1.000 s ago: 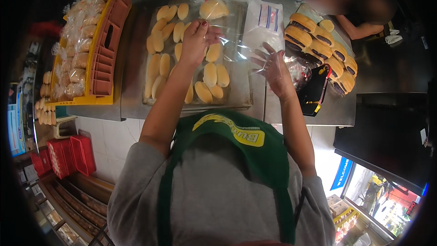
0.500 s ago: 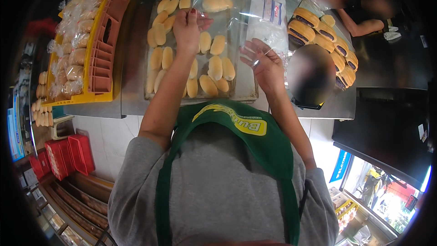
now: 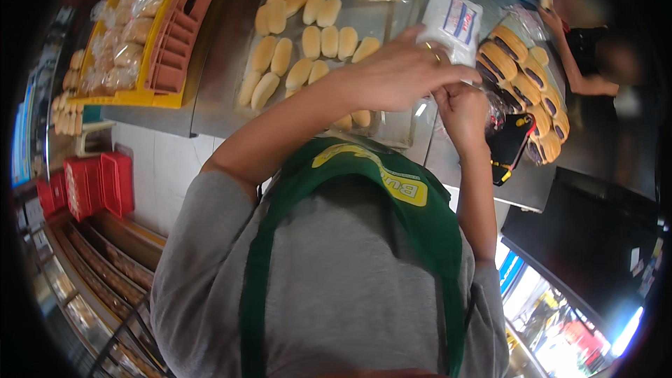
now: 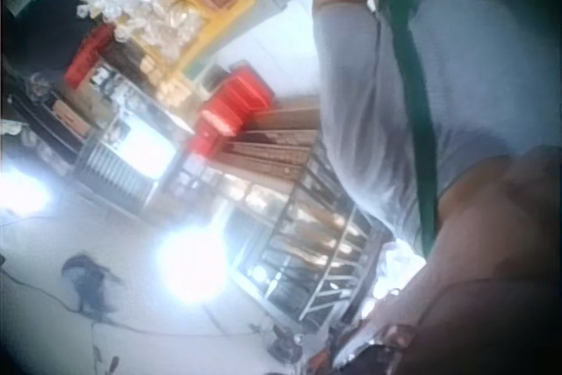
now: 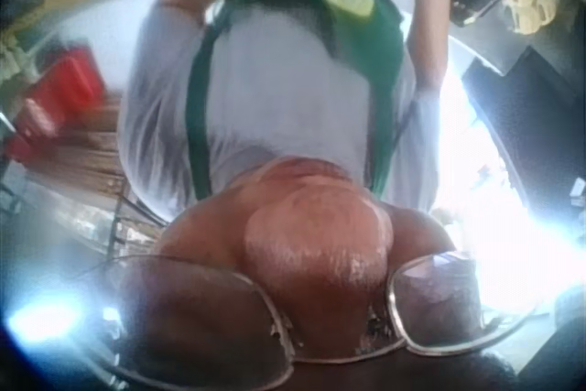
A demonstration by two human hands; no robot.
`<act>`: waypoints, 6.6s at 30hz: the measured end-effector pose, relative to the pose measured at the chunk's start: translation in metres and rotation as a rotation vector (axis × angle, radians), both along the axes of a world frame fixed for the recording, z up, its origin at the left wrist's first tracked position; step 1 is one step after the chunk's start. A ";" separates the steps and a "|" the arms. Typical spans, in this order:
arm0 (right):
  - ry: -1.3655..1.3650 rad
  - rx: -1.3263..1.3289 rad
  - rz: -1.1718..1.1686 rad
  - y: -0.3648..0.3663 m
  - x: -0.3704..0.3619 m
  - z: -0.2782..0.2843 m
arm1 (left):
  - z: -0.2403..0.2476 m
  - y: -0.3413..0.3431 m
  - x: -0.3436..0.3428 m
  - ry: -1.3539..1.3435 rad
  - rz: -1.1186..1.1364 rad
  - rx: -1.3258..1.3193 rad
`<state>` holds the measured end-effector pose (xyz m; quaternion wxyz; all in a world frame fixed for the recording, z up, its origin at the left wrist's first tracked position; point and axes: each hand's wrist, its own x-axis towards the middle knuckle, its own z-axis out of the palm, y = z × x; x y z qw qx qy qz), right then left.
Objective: The person picks up small bread buns from a tray, places them into clear plastic bags, and ties the bags. They then place the packaged buns into red baskets and hand them to a customer. The person also handles cash and places it into a cash drawer.
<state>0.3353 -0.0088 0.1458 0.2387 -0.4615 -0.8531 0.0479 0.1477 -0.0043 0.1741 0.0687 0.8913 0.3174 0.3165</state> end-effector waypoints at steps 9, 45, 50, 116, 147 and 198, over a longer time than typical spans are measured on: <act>0.854 -0.512 -0.095 -0.016 0.027 0.012 | -0.029 -0.007 0.020 -0.384 0.097 -0.405; -0.204 0.212 -0.518 -0.016 0.055 0.002 | -0.088 -0.060 -0.094 0.291 0.639 -0.369; -0.125 -0.138 -0.310 -0.017 0.016 -0.031 | -0.127 -0.063 -0.110 0.447 0.696 -0.422; 0.266 -0.310 -0.378 0.016 0.019 -0.060 | -0.137 0.012 -0.111 0.499 0.690 -0.515; 0.322 -0.330 -0.324 0.010 0.000 -0.063 | -0.131 0.016 -0.056 0.390 0.875 -0.624; 0.365 -0.405 -0.344 0.016 -0.005 -0.049 | -0.056 0.014 -0.052 -0.157 0.196 -0.696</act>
